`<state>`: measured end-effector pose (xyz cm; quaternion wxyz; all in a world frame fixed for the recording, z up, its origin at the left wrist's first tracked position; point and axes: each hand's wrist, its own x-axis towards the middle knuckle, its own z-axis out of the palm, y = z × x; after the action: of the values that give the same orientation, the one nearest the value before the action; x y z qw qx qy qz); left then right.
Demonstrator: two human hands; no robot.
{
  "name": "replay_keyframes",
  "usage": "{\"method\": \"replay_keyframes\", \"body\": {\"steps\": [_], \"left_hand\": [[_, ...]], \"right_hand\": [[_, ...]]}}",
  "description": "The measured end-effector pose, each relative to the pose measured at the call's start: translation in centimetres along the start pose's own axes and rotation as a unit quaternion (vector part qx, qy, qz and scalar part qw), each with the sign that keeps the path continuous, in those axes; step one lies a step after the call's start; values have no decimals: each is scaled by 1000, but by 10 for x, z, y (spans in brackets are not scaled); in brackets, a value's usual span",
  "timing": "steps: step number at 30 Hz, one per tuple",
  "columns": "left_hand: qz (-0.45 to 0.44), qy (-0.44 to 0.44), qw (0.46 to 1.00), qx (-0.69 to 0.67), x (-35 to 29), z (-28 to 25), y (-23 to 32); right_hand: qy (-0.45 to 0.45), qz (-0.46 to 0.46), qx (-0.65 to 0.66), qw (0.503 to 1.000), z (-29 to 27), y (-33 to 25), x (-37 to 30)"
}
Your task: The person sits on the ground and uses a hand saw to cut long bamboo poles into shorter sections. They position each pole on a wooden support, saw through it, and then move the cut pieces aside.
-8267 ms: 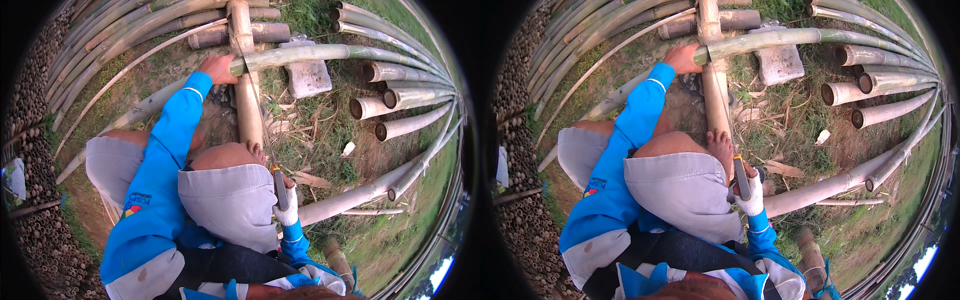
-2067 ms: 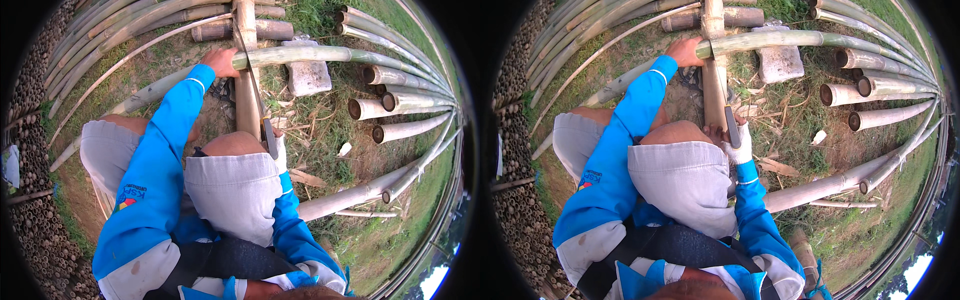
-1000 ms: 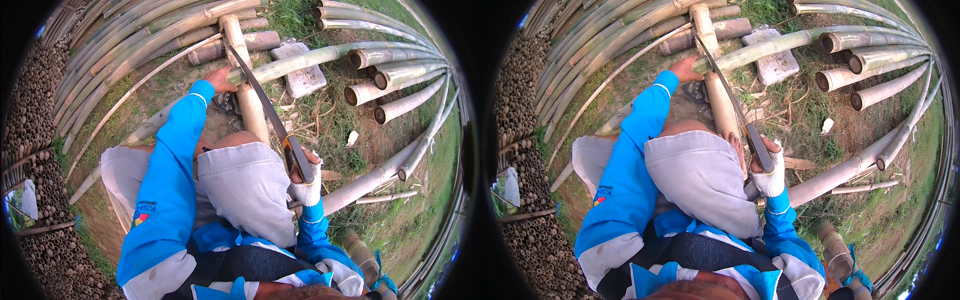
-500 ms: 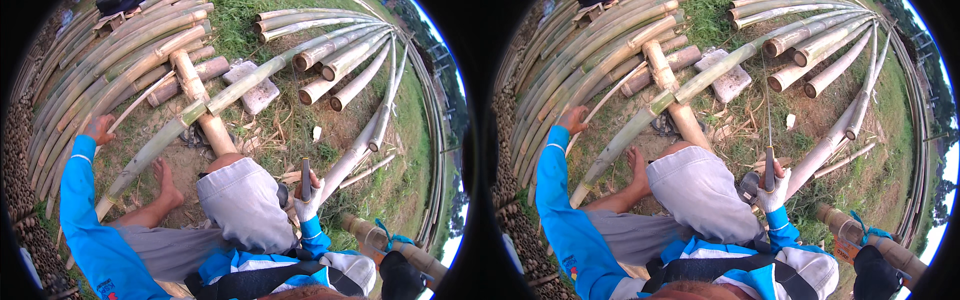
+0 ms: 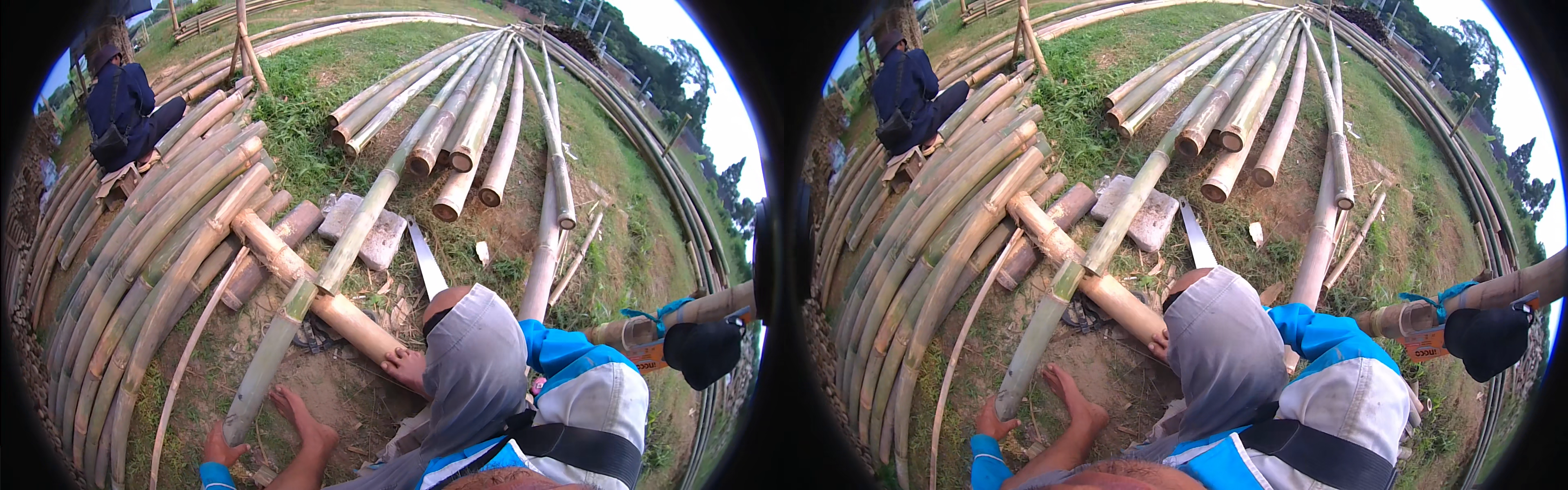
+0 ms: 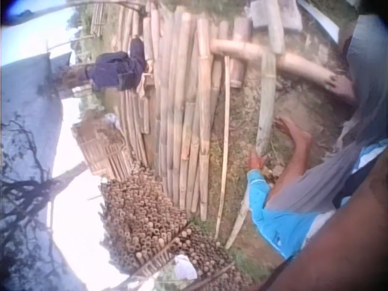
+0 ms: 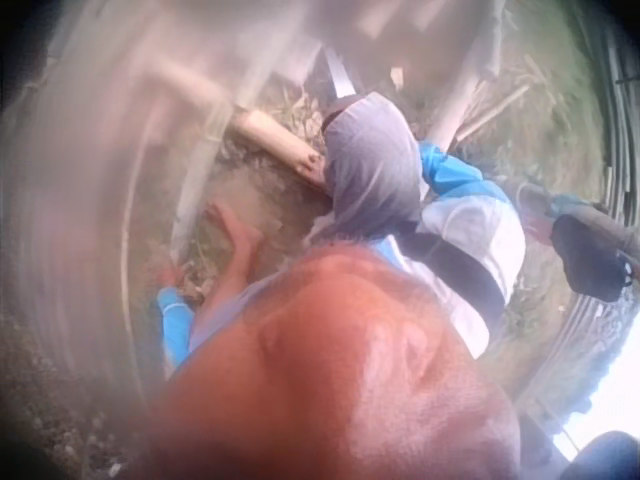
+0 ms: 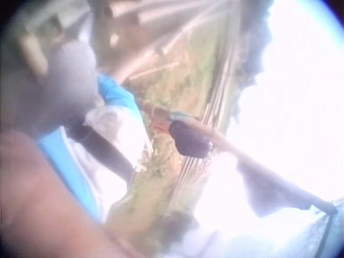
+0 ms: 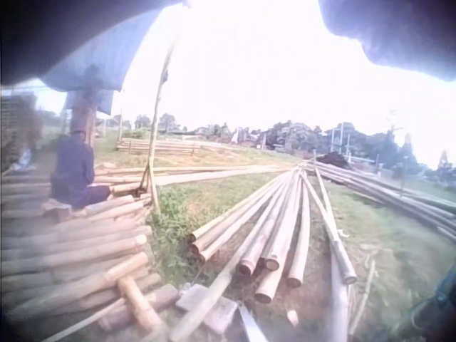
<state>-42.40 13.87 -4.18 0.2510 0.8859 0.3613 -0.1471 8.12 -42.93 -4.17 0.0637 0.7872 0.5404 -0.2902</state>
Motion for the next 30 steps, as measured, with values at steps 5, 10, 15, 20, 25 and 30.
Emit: {"method": "replay_keyframes", "body": {"steps": [5, 10, 15, 20, 25, 30], "left_hand": [[2, 66, 998, -22, -16, -2, 16], [-50, 123, 990, -50, -20, 17, 37], [-95, 328, 930, -136, -30, 33, 40], [-211, 586, 774, -116, -45, 65, 46], [-372, 701, 579, -187, -70, 70, 5], [-326, 720, 308, -530, -98, 87, -19]], "right_hand": [[106, -68, -107, 986, -196, -27, 95], [179, -287, -258, 905, -274, -67, 178], [185, -411, -256, 855, -257, -143, 274], [95, -332, -163, 924, -239, -148, 303], [50, -308, -216, 925, -249, -171, 284], [101, -373, -219, 896, -263, -166, 238]]}}
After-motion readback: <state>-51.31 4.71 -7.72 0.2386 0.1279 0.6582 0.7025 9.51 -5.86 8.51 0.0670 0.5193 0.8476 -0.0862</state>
